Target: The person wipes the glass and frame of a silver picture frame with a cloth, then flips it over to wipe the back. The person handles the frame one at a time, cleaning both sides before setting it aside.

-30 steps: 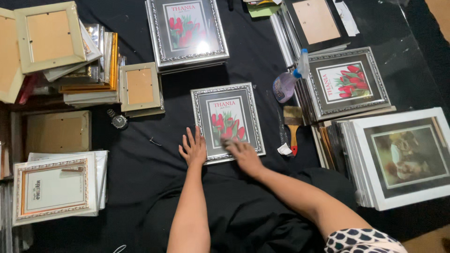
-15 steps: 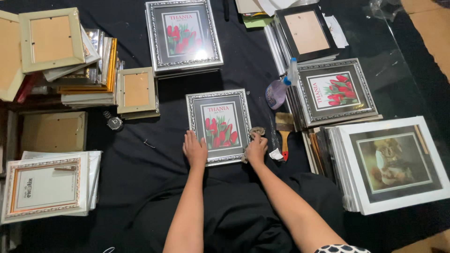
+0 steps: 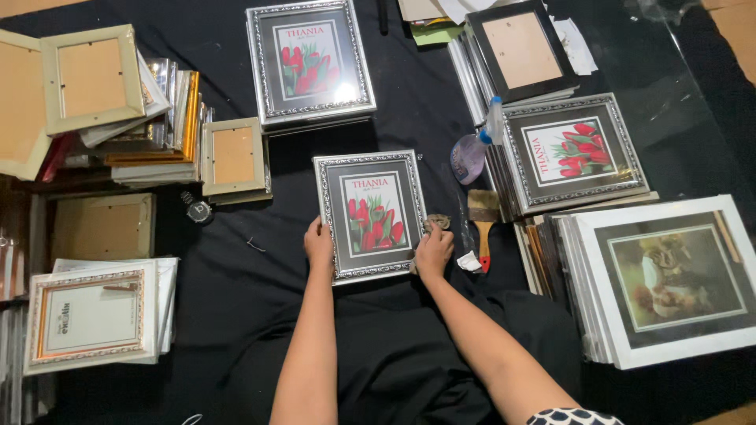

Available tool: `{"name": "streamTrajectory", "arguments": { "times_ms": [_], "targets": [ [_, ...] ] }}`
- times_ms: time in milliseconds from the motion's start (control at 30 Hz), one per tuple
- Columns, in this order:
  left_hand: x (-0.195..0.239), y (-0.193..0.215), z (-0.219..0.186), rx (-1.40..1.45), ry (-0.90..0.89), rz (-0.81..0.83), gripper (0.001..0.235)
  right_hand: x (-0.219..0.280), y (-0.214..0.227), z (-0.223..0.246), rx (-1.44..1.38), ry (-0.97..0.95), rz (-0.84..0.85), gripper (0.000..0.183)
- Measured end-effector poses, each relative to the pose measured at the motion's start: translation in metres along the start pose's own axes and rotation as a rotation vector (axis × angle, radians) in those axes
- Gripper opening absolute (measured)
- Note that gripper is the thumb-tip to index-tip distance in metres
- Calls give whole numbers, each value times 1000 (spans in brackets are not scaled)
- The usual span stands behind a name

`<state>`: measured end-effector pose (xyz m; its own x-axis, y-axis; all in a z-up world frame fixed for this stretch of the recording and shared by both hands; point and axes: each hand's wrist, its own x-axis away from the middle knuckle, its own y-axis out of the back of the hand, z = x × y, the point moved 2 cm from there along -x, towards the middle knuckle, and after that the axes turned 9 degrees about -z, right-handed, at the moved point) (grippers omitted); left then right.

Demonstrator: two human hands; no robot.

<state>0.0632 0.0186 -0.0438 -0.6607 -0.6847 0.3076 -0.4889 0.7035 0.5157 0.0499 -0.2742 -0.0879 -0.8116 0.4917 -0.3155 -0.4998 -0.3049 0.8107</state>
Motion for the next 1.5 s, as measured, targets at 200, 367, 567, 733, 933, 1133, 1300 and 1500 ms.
{"name": "streamTrajectory", "arguments": {
  "times_ms": [200,367,567,733,933,1133,1300,1500],
  "targets": [
    [4,6,18,112,33,104,58,5,4,6,24,89,-79,38],
    [17,27,23,23,-93,259,78,2,-4,1,42,106,-51,37],
    [26,46,50,-328,-370,418,72,-14,4,0,184,-4,262,38],
    [86,52,-10,-326,-499,469,66,-20,-11,13,8,-134,489,44],
    [141,12,-27,-481,-711,544,66,-30,78,58,-249,-409,833,58],
    [144,-32,-7,-620,-1173,192,60,-66,14,-28,-131,-61,787,31],
    [166,-77,-26,-385,-1514,-9,51,-63,16,-23,-270,-193,736,34],
    [147,-64,-19,-505,-1573,106,49,-64,-12,-41,-238,-302,709,27]
  ]
}}
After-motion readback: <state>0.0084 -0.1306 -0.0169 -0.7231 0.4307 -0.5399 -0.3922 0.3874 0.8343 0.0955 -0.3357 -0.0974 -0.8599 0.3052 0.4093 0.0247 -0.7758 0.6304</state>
